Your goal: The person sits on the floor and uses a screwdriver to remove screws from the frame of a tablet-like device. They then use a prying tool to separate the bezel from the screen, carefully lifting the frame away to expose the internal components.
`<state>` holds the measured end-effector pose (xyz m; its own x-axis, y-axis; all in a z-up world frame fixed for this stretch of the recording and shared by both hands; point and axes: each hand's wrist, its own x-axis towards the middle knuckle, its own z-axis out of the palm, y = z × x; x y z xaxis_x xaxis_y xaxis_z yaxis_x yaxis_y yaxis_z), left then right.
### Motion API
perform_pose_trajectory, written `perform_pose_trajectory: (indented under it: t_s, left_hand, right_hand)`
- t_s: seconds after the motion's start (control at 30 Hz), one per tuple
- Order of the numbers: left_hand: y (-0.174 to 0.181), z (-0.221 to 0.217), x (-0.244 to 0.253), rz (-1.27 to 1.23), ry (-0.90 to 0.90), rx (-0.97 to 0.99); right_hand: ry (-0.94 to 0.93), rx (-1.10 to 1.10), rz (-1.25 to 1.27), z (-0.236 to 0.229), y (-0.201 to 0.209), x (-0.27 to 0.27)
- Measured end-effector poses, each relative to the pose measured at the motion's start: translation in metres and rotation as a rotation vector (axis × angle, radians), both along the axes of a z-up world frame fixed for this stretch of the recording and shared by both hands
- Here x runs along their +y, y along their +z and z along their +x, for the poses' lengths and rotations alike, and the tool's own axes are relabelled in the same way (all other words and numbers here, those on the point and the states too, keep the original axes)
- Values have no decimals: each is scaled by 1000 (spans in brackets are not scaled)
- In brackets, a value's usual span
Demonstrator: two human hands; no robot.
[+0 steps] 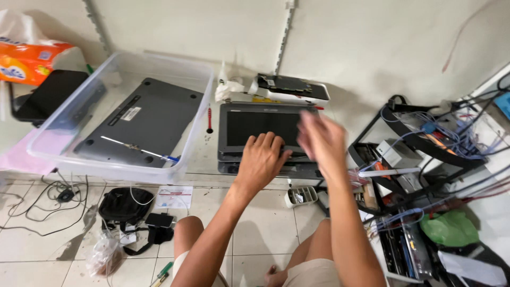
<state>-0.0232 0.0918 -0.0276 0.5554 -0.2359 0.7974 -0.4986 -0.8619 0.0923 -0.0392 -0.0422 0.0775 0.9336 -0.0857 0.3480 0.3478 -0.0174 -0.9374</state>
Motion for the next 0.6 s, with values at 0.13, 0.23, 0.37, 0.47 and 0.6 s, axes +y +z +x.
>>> perform_pose_trajectory:
  t_s: [0.13,0.23,0.37,0.47,0.6]
  left_hand:
    - [9,1,-2,13,-12,33]
    - [16,1,-3,11,-32,55]
    - [24,-1,-4,49,0,108]
    - [29,0,-6,55,12,145]
    - [35,0,-10,66,28,168]
  right_hand:
    - [-85,164,37,-41,-55,-52]
    - [-87,248,99,-39,-90,-72]
    - [-142,254,197,-28,-109,-84]
    - [-72,285,240,-23,-108,-87]
    - [84,357,280,-15,-109,-84]
